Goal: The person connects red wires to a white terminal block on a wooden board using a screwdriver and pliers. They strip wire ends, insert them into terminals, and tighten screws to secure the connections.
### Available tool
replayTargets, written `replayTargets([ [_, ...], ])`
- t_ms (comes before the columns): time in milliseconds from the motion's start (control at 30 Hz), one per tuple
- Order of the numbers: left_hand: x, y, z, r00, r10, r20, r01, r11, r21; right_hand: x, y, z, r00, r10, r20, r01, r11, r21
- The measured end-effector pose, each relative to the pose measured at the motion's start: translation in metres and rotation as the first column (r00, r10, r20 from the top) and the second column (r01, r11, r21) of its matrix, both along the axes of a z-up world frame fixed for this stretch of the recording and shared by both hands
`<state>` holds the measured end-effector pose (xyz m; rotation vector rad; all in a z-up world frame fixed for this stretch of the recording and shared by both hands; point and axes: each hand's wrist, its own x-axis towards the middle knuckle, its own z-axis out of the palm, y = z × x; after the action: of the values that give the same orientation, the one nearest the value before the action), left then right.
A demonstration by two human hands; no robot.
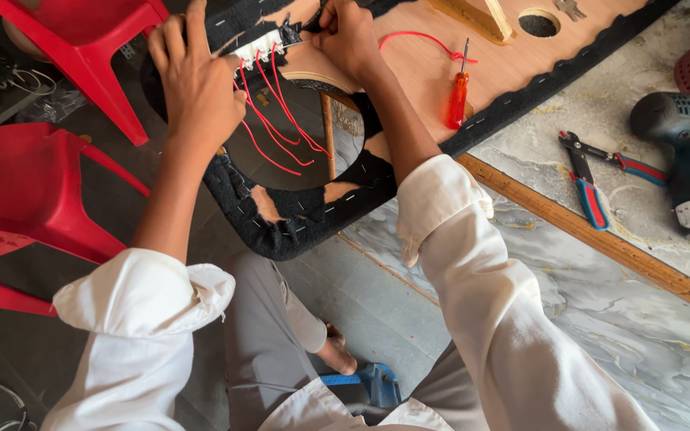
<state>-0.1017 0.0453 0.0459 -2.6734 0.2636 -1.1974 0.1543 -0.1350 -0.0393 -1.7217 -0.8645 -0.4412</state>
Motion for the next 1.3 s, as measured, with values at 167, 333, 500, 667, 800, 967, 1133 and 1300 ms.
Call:
replayTargets([
  [167, 0.013, 0.001, -0.001, 0.997, 0.068, -0.031, -0.068, 0.998, 0.014, 0.001, 0.001, -0.002, 0.995, 0.006, 0.098, -0.009, 0.999, 0.032],
  [333, 0.024, 0.010, -0.003, 0.995, 0.096, -0.038, -0.093, 0.993, 0.071, 0.002, 0.002, -0.005, 0.994, -0.031, 0.101, 0.028, 0.999, 0.023],
  [500, 0.025, 0.017, -0.013, 0.997, 0.057, -0.045, -0.057, 0.998, 0.011, -0.005, 0.006, -0.004, 0.993, -0.061, 0.102, 0.058, 0.998, 0.028],
  [667, 0.021, 0.019, -0.010, 0.998, 0.037, -0.041, -0.034, 0.997, 0.063, -0.013, 0.010, 0.002, 0.995, -0.088, 0.043, 0.086, 0.996, 0.035],
  [800, 0.011, 0.019, 0.000, 0.994, -0.066, -0.089, 0.068, 0.997, 0.022, -0.015, 0.010, 0.004, 0.999, -0.030, -0.041, 0.033, 0.997, 0.071],
  [967, -0.010, 0.025, 0.022, 0.948, -0.250, -0.194, 0.200, 0.948, -0.247, -0.014, 0.013, 0.004, 0.994, -0.107, 0.037, 0.107, 0.994, 0.025],
  [1133, -0.035, 0.021, 0.032, 0.940, -0.316, -0.128, 0.283, 0.933, -0.224, -0.012, 0.015, 0.002, 0.992, -0.098, 0.076, 0.093, 0.993, 0.071],
  [1300, -0.029, 0.012, 0.030, 0.965, -0.208, -0.157, 0.171, 0.961, -0.219, -0.014, 0.016, 0.003, 0.992, -0.096, 0.086, 0.090, 0.994, 0.066],
])
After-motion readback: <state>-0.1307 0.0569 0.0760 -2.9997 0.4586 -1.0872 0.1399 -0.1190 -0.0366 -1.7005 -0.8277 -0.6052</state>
